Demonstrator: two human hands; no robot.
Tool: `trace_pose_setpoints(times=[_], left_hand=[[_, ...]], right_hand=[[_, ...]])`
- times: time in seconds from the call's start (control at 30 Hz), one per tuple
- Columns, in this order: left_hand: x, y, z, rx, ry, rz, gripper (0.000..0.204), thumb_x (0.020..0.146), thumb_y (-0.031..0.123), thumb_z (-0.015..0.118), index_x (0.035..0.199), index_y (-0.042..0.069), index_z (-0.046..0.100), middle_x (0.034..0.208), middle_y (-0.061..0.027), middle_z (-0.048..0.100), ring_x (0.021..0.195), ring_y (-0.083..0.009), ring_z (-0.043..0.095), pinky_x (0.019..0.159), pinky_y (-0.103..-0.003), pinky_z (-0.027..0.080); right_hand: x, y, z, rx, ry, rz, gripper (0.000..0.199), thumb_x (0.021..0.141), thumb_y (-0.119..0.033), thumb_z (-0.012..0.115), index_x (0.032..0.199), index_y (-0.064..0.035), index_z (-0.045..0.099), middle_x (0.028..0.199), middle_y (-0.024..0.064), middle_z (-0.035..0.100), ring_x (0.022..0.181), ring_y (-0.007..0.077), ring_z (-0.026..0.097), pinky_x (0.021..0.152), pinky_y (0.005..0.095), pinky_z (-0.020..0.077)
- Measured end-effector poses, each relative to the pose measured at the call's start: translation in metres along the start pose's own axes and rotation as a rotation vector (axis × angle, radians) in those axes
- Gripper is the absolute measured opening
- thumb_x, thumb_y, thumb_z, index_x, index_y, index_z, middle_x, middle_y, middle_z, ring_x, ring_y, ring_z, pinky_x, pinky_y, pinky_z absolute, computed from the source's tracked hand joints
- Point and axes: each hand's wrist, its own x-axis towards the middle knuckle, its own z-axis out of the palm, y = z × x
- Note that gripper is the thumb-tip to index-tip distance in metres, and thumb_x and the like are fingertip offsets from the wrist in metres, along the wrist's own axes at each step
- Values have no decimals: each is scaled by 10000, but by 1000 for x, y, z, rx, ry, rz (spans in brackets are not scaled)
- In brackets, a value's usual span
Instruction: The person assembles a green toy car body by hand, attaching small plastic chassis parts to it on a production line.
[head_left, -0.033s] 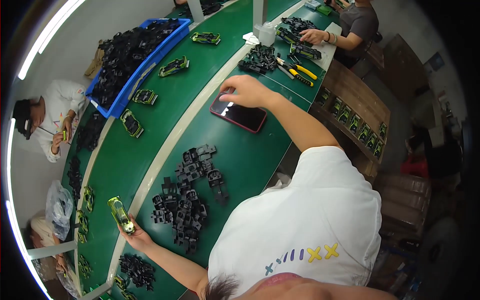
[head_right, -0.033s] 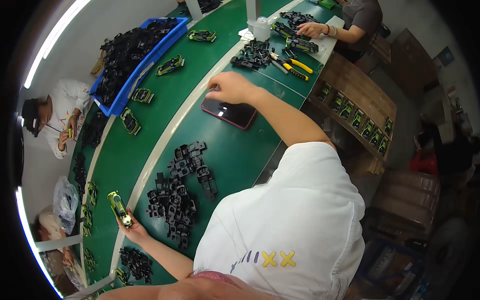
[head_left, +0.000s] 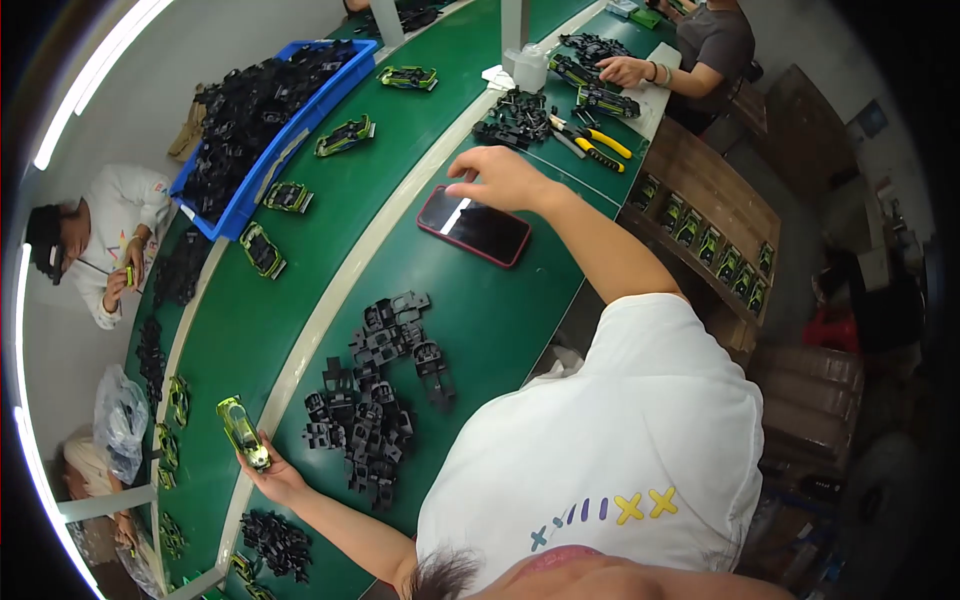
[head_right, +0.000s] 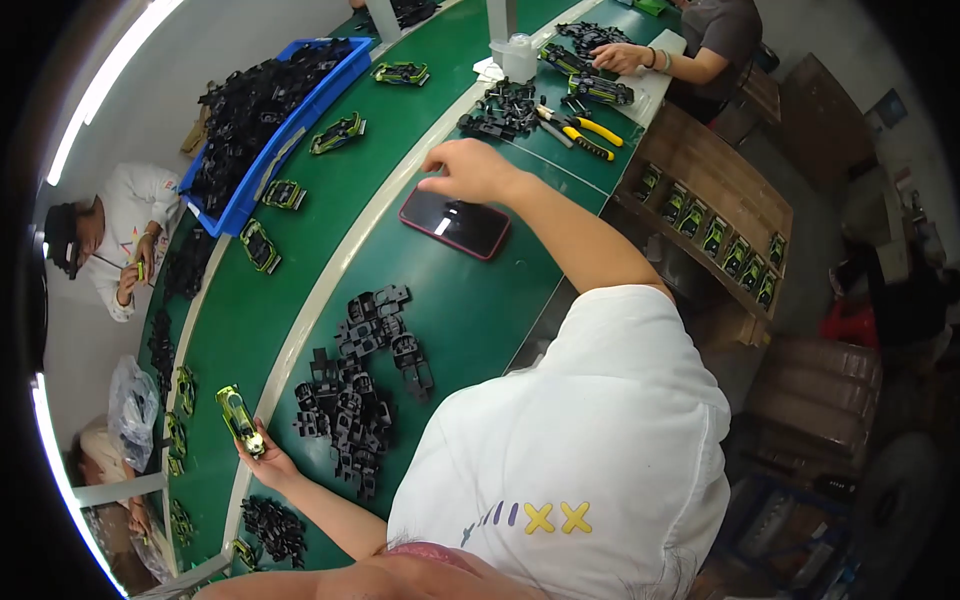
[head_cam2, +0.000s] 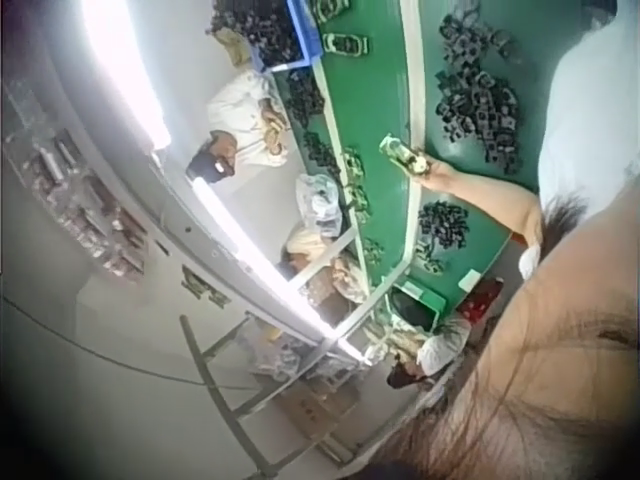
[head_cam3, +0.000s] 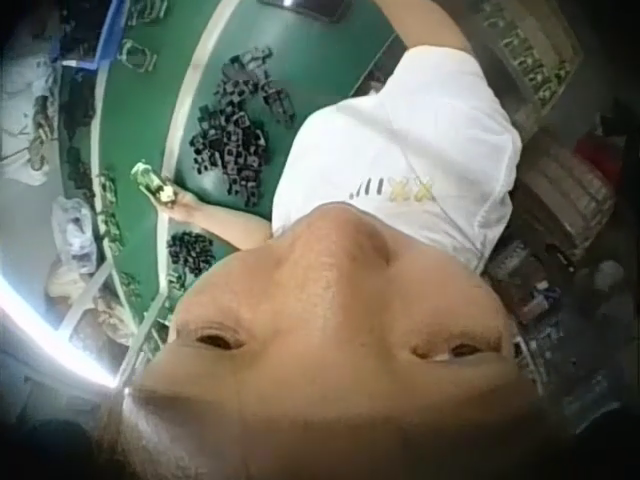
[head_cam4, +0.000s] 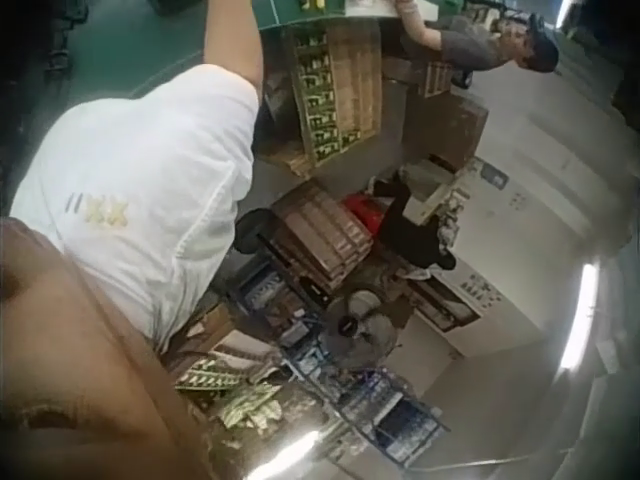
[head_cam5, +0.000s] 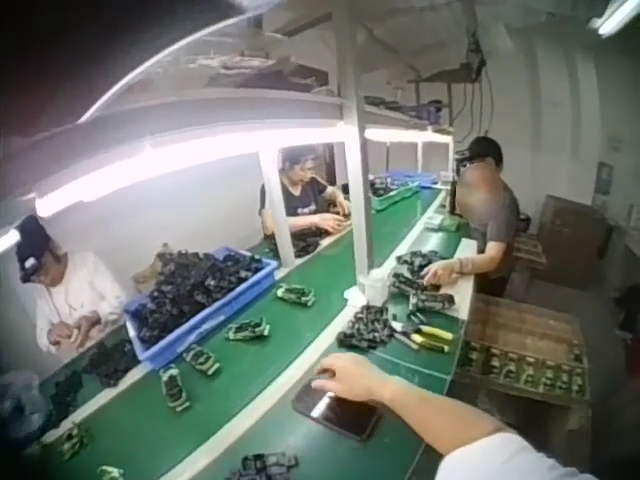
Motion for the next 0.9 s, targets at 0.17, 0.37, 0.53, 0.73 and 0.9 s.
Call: trace_pose_setpoints(times=[0.17,0.37,0.53,0.73,0.9], left_hand=[[-2,-1,6,31,-20,24,371,977,220,431,1274,-2,439,1289,-244,448,1119,-418,511,889,-350,547],[-1,-1,4,45,3,5,398,982,247,416,1303,12,417,1342,-256,385,1175,-446,452,943,-391,514],[-2,-1,4,123,42,33,402,981,269,413,1290,13,430,1333,-256,395,1157,-436,469,943,-396,512],[-5,3,5,130,50,30,370,967,217,458,1275,13,441,1299,-245,431,1115,-410,513,918,-372,524],[-1,-1,5,146,86,54,371,967,227,457,1268,10,447,1280,-241,451,1110,-406,516,913,-375,528]], right_hand=[[-15,59,-41,91,213,174,318,765,-311,684,907,-28,669,868,124,669,809,250,644,718,344,502],[-48,172,-97,-204,665,392,289,709,-274,717,894,-56,676,918,128,654,862,282,628,788,357,496],[-74,217,-133,-386,721,692,376,689,-247,727,1022,-97,640,1084,116,616,1034,272,574,893,345,460],[-41,232,-159,-594,209,759,673,653,-159,702,1280,-147,459,1330,81,466,1282,261,380,974,628,312],[-4,244,-167,-605,-21,895,705,590,-168,777,1237,-97,508,1272,112,531,1219,279,472,959,585,364]])
